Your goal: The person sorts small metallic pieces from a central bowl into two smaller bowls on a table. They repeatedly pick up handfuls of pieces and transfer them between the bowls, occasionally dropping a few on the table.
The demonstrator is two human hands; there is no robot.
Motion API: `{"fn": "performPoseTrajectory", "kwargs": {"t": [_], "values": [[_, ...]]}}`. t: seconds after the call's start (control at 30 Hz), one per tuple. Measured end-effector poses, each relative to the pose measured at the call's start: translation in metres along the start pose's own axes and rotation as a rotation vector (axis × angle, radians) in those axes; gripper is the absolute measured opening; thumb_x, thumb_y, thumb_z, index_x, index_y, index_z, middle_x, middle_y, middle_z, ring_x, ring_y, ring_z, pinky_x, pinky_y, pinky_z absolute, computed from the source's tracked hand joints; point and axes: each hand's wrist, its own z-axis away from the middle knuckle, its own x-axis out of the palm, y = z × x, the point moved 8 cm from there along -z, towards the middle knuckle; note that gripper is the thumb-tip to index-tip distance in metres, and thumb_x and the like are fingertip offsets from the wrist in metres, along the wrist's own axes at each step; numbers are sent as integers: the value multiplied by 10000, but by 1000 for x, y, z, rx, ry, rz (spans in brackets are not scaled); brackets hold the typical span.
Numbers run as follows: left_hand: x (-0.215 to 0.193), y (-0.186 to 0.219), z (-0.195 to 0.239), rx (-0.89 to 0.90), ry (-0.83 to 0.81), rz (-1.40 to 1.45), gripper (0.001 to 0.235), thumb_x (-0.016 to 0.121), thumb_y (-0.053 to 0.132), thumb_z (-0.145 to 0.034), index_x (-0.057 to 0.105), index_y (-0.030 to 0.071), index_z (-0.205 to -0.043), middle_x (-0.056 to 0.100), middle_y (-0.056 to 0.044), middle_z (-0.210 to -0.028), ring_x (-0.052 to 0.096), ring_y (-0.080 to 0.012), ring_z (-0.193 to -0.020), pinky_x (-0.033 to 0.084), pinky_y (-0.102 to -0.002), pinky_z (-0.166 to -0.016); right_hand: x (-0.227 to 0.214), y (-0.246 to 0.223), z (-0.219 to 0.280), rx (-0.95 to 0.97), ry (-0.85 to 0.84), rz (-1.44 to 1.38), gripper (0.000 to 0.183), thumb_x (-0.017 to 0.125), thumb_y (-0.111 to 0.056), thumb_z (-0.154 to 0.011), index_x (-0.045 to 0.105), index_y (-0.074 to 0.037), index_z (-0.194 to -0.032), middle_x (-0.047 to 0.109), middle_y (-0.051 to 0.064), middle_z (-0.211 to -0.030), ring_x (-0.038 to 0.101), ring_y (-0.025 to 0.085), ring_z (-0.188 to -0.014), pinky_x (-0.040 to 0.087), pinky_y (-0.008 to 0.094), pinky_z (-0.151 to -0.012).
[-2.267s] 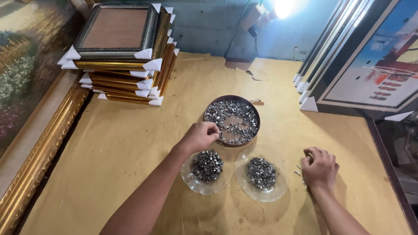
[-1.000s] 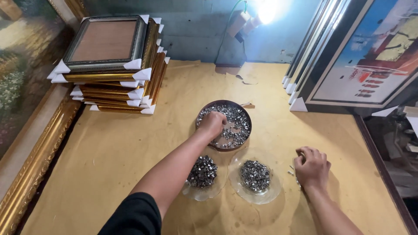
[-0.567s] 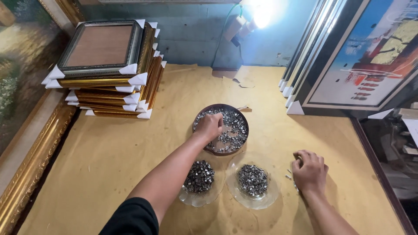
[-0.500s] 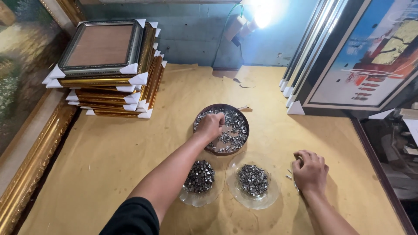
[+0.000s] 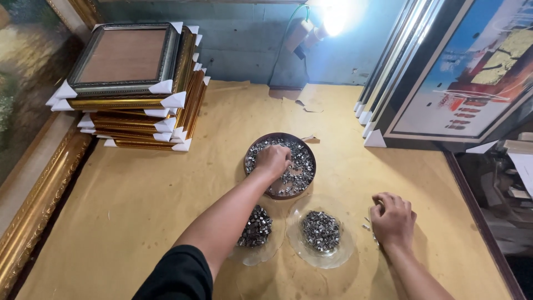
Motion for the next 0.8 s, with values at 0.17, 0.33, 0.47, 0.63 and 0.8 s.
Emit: {"fn": "performPoseTrajectory", "kwargs": {"t": [0.17,0.33,0.47,0.63,0.8], "values": [[-22,19,22,21,-91,90,32,638,137,-783,630,140,-814,647,-30,-842,593,-154,-742,493,-280,-602,0,0,0,-9,3,13,241,477,-170,-743,650,-198,-908,613,-26,-1059,476,224,-1039,350,402,-856],[-22,41,41,85,-240,48,156,630,96,-772,681,231,-828,662,19,-956,611,-127,-786,520,-277,-656,-3,-5,1,11,-33,2,252,467,-185,-750,650,-180,-923,608,-10,-1073,466,228,-1056,326,394,-884],[-2,43,39,211,-263,-140,174,637,97,-773,694,237,-859,669,44,-888,610,-138,-840,519,-307,-703,-5,-8,0,-9,-14,11,250,464,-168,-752,656,-178,-912,617,-11,-1055,481,231,-1032,346,390,-863],[13,34,32,350,-136,-200,242,576,8,-789,691,211,-854,665,-8,-811,579,-198,-803,547,-341,-648,-5,-7,0,0,-25,14,255,457,-168,-756,648,-191,-922,606,-24,-1077,472,228,-1042,339,389,-866],[5,30,36,284,-164,-95,111,594,219,-834,674,177,-770,625,28,-793,517,-194,-827,515,-358,-622,-6,-8,1,13,-43,-7,250,470,-170,-750,649,-176,-925,604,-3,-1081,460,235,-1059,325,404,-887]]}}
